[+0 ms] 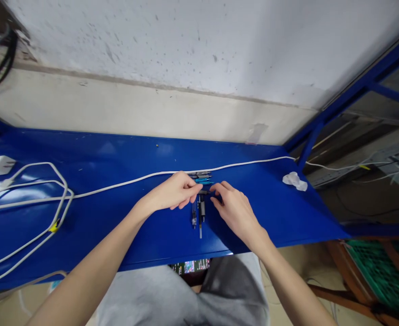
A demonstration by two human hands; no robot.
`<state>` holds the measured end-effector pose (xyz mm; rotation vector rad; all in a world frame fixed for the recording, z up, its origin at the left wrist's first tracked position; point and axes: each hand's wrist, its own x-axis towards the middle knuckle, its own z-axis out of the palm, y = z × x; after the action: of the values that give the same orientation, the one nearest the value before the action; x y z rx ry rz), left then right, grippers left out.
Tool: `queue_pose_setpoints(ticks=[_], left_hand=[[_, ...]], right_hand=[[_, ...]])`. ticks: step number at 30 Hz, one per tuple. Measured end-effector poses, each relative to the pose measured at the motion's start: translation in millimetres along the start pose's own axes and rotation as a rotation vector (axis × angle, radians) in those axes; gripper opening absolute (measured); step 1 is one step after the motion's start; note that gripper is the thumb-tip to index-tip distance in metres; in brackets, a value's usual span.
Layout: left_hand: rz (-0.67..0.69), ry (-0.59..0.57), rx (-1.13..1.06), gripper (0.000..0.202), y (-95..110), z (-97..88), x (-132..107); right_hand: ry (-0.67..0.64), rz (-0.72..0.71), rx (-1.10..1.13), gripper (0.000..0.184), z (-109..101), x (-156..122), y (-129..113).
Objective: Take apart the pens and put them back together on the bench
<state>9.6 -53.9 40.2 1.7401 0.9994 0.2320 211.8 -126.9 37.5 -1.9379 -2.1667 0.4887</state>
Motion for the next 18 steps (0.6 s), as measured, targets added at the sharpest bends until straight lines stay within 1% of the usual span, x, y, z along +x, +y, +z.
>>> queue_pose_setpoints(ticks=[2,4,6,9,11,13,15,17,18], left_hand=[[0.115,0.135,-0.096,0.049,3,-1.5,-1],[0.183,0.305,-0.147,0.05,3,-2.0,0],[0.206,0.441,-0.181,0.05,-1,-2.0,3],[0.232,0.573,-0.188,0.048,-9,-2.3,8],[0.298,0.689,-0.054,0.041,-14,-3.3,10],[0.422,0.771,0.203,0.031,-17,-4.3,11],[0.558,0.762,0.445,0.025,-20,-4.6,12],[0.653,0.725,0.575,0.025,-23,-4.1,13],[0.673,0.727,0.616,0.026,-25,-3.8,15]], right_hand=[[0.014,-0.046,-0.034,0.019,3,7,3],[0.019,-0.09,-0.033,0.018,7,14,6],[0.022,-0.116,-0.021,0.015,11,19,9],[0.033,-0.159,0.007,0.01,13,24,12],[0.059,-0.186,0.022,0.01,9,25,12],[0.122,-0.2,0.041,0.011,0,27,12],[0.223,-0.217,0.081,0.012,-12,32,11],[0.324,-0.259,0.147,0.013,-22,42,9],[0.364,-0.288,0.192,0.016,-24,49,8]])
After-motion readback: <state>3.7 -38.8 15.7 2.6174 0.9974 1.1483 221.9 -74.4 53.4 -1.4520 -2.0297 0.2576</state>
